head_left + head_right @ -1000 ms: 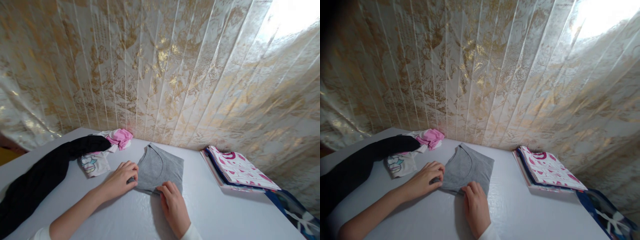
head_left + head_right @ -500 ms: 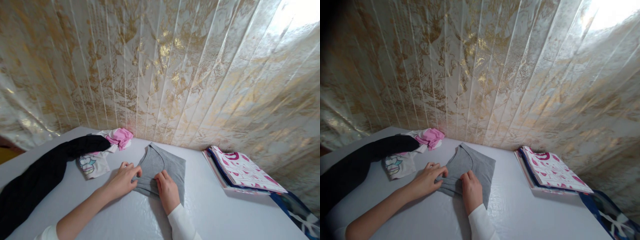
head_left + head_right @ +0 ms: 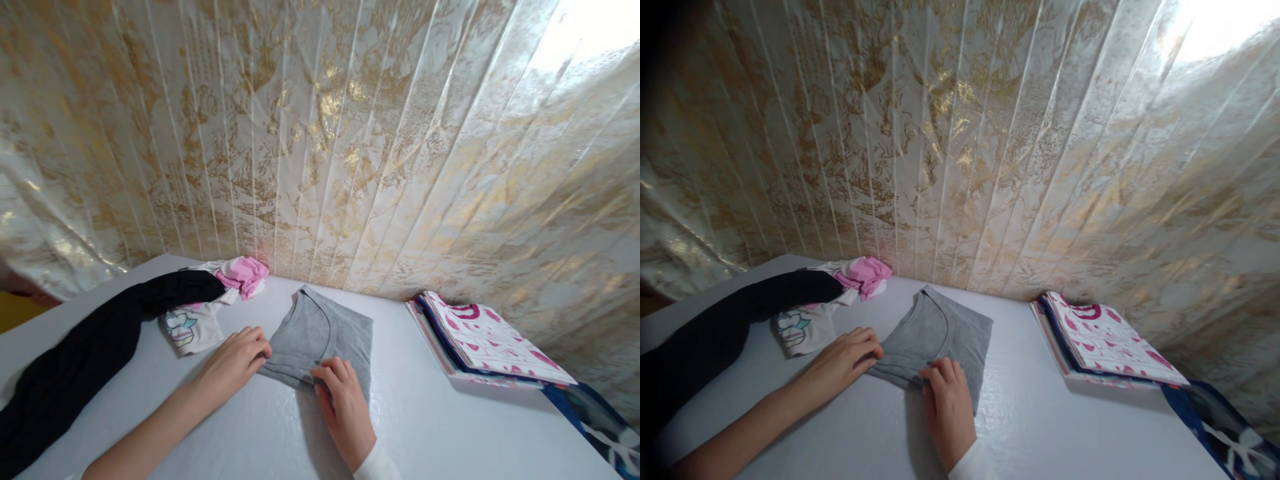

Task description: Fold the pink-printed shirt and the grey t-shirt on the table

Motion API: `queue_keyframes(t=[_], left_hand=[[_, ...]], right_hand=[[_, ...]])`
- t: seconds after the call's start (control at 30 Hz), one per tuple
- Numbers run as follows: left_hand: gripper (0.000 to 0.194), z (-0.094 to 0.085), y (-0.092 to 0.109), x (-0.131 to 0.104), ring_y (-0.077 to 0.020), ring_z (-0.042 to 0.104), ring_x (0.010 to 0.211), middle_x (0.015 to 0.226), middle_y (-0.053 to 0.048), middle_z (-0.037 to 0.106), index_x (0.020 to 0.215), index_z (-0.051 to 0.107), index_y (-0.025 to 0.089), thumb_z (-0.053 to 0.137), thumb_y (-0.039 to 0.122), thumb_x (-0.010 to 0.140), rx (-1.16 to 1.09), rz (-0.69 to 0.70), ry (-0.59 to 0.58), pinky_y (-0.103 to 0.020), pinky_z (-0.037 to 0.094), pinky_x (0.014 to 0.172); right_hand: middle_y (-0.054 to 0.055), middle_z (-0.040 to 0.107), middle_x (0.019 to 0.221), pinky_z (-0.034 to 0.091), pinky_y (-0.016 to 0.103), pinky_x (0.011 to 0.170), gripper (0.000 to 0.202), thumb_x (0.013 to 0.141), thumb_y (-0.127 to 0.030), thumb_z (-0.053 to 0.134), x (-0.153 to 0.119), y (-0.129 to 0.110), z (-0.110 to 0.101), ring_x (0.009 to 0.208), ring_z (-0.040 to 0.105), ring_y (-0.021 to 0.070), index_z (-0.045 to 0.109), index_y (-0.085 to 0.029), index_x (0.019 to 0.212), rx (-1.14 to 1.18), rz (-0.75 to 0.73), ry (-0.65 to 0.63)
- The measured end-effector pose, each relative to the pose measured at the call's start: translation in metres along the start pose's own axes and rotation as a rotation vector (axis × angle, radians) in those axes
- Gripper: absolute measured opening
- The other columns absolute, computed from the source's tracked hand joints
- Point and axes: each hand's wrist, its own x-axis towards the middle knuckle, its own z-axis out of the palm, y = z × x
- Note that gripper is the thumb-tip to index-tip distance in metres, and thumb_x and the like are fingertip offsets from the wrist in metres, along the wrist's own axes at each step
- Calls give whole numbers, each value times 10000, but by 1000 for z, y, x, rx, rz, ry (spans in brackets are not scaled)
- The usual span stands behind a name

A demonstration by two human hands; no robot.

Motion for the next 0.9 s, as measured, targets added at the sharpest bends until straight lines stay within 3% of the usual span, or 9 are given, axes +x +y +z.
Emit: queue_keyframes(t=[0.17, 0.43, 0.6, 0.77, 0.9], left_hand=[[223, -1, 12, -1, -204, 512, 877, 934, -17, 572, 827, 625, 215, 544, 7, 825, 130, 106, 17, -314, 355, 737], [177, 1, 13, 3, -204, 483, 851, 872, 0, 573, 796, 577, 198, 607, 32, 847, 219, 204, 47, -335, 310, 759], [183, -4, 19, 0, -210, 491, 893, 884, 4, 578, 779, 566, 202, 635, 34, 802, 189, 199, 3, -352, 303, 818], [253, 3, 24, -3, -210, 496, 917, 935, 8, 584, 885, 563, 211, 607, -8, 765, 176, 201, -5, -363, 297, 854], [295, 12, 11, 4, -211, 500, 877, 902, -8, 586, 875, 560, 204, 485, -67, 786, 203, 224, 11, -371, 314, 839]], right_hand=[[22, 628, 906, 455, 317, 756, 264, 822, -7, 564, -1, 7, 1, 868, 560, 212, 637, -240, 922, -10, 81, -18], [0, 621, 836, 443, 299, 766, 175, 897, -91, 505, 0, 11, 3, 817, 574, 176, 606, -227, 856, 74, 87, 88], [11, 618, 826, 416, 314, 723, 208, 884, -68, 509, -3, 7, 1, 815, 539, 198, 625, -233, 833, 10, 66, -15], [31, 617, 903, 441, 330, 761, 223, 914, -90, 462, -6, 18, -16, 863, 549, 203, 629, -238, 920, 40, 65, 33], [46, 630, 942, 483, 323, 779, 262, 893, -78, 446, -17, 31, -33, 876, 587, 199, 633, -239, 981, 43, 91, 49]])
